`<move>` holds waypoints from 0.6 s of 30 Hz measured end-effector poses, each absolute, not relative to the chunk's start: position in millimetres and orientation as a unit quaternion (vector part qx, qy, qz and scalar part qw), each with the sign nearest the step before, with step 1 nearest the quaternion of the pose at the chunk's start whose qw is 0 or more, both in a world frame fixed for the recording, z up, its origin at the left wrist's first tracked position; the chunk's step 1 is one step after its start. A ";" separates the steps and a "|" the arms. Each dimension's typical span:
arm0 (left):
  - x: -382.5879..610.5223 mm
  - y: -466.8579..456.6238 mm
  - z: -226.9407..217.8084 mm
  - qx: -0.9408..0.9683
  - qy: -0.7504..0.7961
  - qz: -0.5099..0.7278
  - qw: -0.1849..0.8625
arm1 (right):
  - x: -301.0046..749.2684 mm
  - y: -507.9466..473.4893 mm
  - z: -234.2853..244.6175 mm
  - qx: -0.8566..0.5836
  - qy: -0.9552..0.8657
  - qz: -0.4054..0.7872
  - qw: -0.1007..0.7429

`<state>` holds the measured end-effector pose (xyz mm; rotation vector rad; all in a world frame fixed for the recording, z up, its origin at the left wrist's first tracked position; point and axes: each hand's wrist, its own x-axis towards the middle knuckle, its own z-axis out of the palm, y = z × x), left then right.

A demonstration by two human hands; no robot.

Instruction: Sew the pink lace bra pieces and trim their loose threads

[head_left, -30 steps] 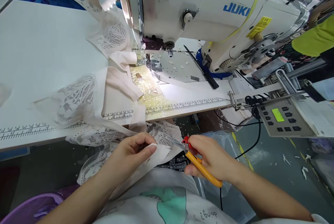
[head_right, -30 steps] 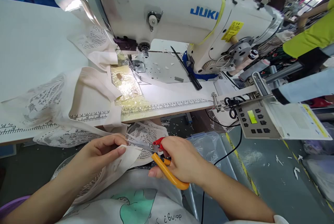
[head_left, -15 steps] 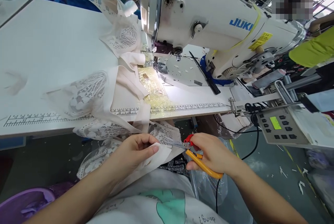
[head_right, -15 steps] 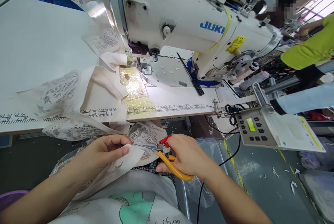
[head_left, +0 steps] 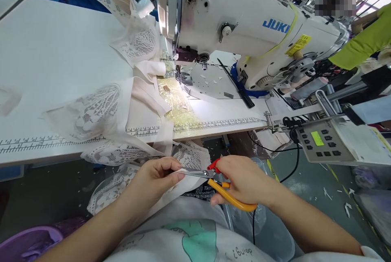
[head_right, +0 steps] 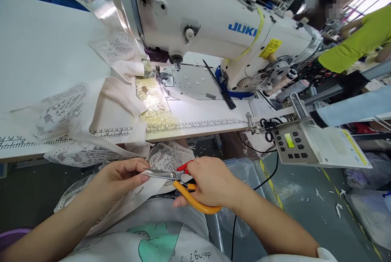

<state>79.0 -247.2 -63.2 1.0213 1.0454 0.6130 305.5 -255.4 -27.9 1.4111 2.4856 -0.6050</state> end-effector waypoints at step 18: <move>78.6 -246.9 -62.3 0.383 0.475 0.274 0.743 | 304.8 -258.2 -37.5 0.524 0.814 -0.243 0.064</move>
